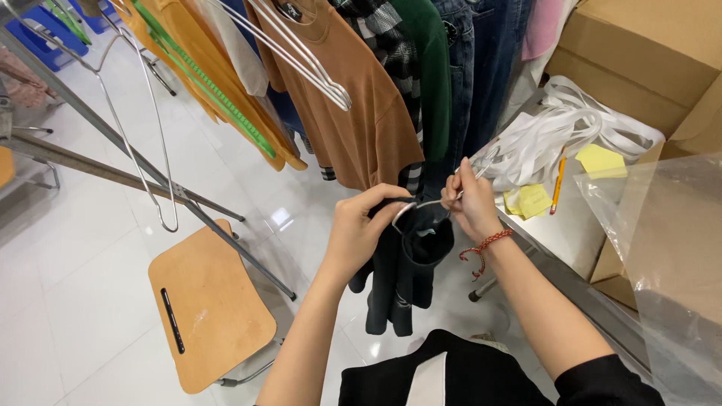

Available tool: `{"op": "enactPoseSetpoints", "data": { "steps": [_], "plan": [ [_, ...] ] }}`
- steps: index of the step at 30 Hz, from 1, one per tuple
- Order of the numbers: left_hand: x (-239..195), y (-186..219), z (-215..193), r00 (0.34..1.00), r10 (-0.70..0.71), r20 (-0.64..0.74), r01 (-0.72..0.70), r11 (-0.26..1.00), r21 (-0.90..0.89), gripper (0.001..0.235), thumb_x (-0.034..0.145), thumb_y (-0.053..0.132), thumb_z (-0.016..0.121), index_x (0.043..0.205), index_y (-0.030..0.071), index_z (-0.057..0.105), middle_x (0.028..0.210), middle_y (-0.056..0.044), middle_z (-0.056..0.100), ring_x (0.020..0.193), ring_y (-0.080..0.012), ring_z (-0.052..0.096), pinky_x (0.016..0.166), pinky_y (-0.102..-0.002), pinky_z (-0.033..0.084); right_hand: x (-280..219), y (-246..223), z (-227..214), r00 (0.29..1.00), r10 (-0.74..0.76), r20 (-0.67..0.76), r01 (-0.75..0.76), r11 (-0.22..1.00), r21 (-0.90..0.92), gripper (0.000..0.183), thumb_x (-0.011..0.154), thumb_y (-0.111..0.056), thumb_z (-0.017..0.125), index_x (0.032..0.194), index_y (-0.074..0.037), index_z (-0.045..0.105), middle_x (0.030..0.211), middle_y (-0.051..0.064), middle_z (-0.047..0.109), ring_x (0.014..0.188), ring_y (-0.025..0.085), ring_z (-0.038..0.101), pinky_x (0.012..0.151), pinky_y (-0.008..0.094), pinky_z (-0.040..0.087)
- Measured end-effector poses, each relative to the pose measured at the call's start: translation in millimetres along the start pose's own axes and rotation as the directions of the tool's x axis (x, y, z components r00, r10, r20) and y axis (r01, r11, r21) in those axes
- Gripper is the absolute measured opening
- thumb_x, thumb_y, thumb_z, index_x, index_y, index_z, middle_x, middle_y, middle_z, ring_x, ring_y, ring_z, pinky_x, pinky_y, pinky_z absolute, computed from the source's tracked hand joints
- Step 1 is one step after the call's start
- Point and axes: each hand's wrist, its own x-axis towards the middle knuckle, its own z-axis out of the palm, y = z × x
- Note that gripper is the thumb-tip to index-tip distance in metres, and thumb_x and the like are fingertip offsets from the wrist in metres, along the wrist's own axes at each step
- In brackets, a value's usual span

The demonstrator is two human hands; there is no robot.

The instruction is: The person unties a ribbon on a cardboard box, removes a plastic-wrapped garment, and hangs it on a clothing rack. They then place a plastic bag into an empty box, close it, and stack it with other boxes.

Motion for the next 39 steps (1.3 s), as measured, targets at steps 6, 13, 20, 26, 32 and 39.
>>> {"op": "enactPoseSetpoints", "data": {
  "steps": [6, 13, 20, 26, 32, 39],
  "plan": [
    [-15, -20, -33, 0.968, -0.116, -0.221, 0.119, 0.993, 0.002, 0.010, 0.100, 0.016, 0.076, 0.106, 0.016, 0.083, 0.090, -0.006, 0.084, 0.088, -0.0159, 0.076, 0.081, -0.037, 0.064, 19, 2, -42, 0.934, -0.257, -0.247, 0.158, 0.920, -0.359, 0.059, 0.121, -0.045, 0.044, 0.072, -0.013, 0.051, 0.048, 0.006, 0.048, 0.034, 0.012, 0.042, 0.036, 0.021, 0.027],
    [-29, -45, -42, 0.905, -0.254, -0.342, 0.224, 0.967, -0.125, 0.009, 0.100, 0.016, 0.077, 0.106, 0.012, 0.082, 0.083, -0.002, 0.076, 0.085, -0.0103, 0.062, 0.078, -0.031, 0.059, 29, -49, -61, 0.854, -0.464, -0.236, 0.262, 0.775, -0.575, 0.068, 0.126, -0.050, 0.045, 0.072, -0.011, 0.055, 0.052, 0.008, 0.051, 0.041, 0.014, 0.050, 0.040, 0.022, 0.038],
    [-27, -25, -55, 0.930, -0.158, -0.331, 0.184, 0.982, 0.048, 0.009, 0.092, 0.019, 0.085, 0.101, 0.017, 0.086, 0.087, 0.001, 0.076, 0.085, -0.0109, 0.061, 0.081, -0.028, 0.056, 5, -62, -40, 0.840, -0.534, -0.097, 0.297, 0.602, -0.741, 0.071, 0.128, -0.048, 0.050, 0.069, -0.010, 0.060, 0.054, 0.008, 0.056, 0.047, 0.016, 0.057, 0.046, 0.025, 0.048],
    [-40, -43, -73, 0.978, -0.033, -0.204, 0.111, 0.917, 0.383, 0.009, 0.091, 0.023, 0.086, 0.100, 0.022, 0.086, 0.099, 0.009, 0.076, 0.093, -0.0124, 0.054, 0.088, -0.027, 0.053, -34, -85, 33, 0.902, -0.423, 0.090, 0.339, 0.562, -0.754, 0.058, 0.122, -0.037, 0.057, 0.070, -0.013, 0.068, 0.054, 0.004, 0.057, 0.052, 0.015, 0.057, 0.052, 0.027, 0.050],
    [-58, -60, -80, 0.989, 0.045, -0.138, 0.057, 0.750, 0.659, 0.010, 0.091, 0.024, 0.084, 0.101, 0.027, 0.083, 0.089, 0.011, 0.076, 0.095, -0.0121, 0.052, 0.095, -0.031, 0.039, -65, -84, 101, 0.917, -0.158, 0.365, 0.385, 0.584, -0.715, 0.017, 0.101, -0.019, 0.075, 0.086, -0.011, 0.079, 0.068, 0.005, 0.066, 0.068, 0.015, 0.058, 0.068, 0.032, 0.052],
    [-76, -97, -89, 0.948, 0.066, -0.310, 0.138, 0.793, 0.594, 0.015, 0.099, 0.011, 0.076, 0.108, 0.022, 0.081, 0.097, 0.006, 0.081, 0.105, -0.0152, 0.070, 0.125, -0.049, 0.027, -78, -94, 130, 0.792, 0.022, 0.610, 0.431, 0.688, -0.584, 0.047, 0.096, -0.017, 0.078, 0.137, 0.001, 0.068, 0.131, 0.019, 0.068, 0.112, 0.029, 0.072, 0.098, 0.042, 0.060]
  ]
}}
